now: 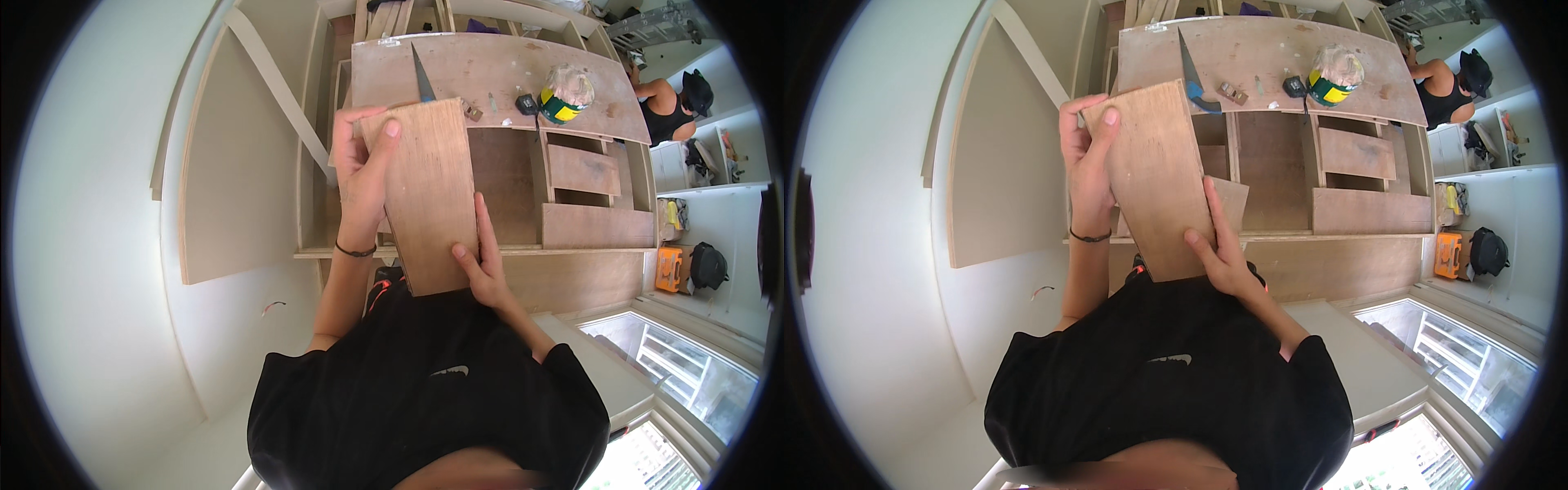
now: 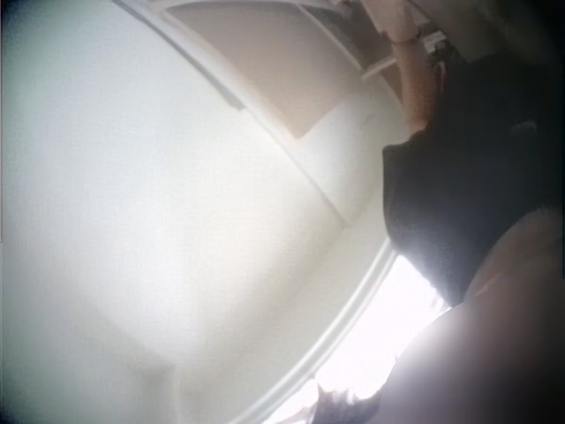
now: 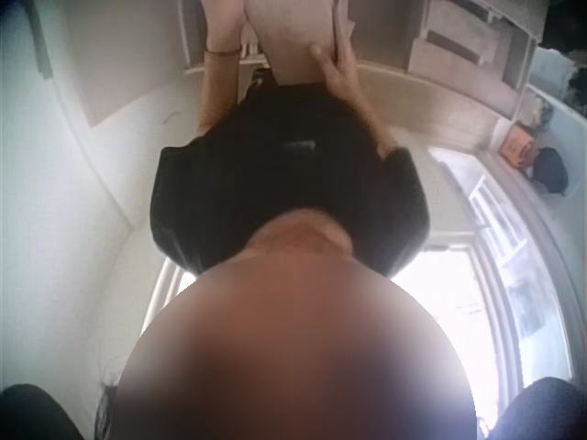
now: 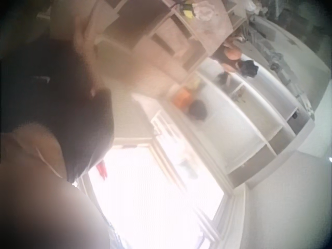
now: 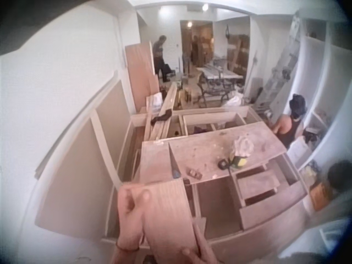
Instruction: The person assembles wooden furniture by fitting wooden panels into a cabinet frame. They use a hammer to secure the panels and adjust their positions to ensure a proper fit.
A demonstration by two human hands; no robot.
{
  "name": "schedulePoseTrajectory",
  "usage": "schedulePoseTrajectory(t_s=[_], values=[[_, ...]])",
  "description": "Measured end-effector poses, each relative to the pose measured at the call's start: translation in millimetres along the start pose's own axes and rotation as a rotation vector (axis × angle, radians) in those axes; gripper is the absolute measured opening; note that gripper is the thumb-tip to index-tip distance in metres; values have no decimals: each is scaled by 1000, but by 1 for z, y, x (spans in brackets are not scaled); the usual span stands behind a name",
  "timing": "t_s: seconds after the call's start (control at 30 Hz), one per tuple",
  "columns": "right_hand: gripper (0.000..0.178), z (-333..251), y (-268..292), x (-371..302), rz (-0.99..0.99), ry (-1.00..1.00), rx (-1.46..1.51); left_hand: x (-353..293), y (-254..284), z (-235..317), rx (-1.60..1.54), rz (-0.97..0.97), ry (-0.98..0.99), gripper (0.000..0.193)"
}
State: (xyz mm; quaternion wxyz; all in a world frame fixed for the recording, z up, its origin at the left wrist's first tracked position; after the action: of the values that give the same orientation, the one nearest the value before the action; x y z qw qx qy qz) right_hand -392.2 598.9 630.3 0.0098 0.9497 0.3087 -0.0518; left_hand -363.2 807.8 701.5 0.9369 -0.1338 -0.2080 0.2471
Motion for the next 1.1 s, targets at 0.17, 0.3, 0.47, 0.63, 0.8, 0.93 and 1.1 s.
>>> schedulePoseTrajectory(t_s=[0.17,0.3,0.47,0.63,0.8,0.93,1.1], values=[[73,-1,-6,10,-4,-128,244,14,11,-32,39,-9,104,26],[72,3,-9,13,-50,-301,603,19,14,-51,-204,-40,115,44],[71,0,-11,14,-37,-350,576,12,10,-56,-333,64,131,46],[69,-4,-11,14,-41,-385,536,13,16,-59,-451,158,245,48],[66,1,-17,17,-19,-510,576,8,37,-103,-441,229,430,30],[63,10,-21,23,3,-678,662,4,69,-163,-362,201,664,29],[60,21,-7,34,-152,-752,723,-28,104,-204,-433,371,965,13]])
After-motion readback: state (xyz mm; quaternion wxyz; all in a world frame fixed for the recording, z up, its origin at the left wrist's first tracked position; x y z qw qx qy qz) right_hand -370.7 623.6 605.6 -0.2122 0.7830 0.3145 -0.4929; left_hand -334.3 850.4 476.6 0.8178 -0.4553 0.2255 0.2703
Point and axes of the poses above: each hand's wrist, its own x-axis towards the middle knuckle, its own y-axis out of the back of the hand, z = x × y, the point moved 3 cm from there along x, towards the middle knuckle, and after that the axes turned 12 degrees about -y, right-handed, at the moved point
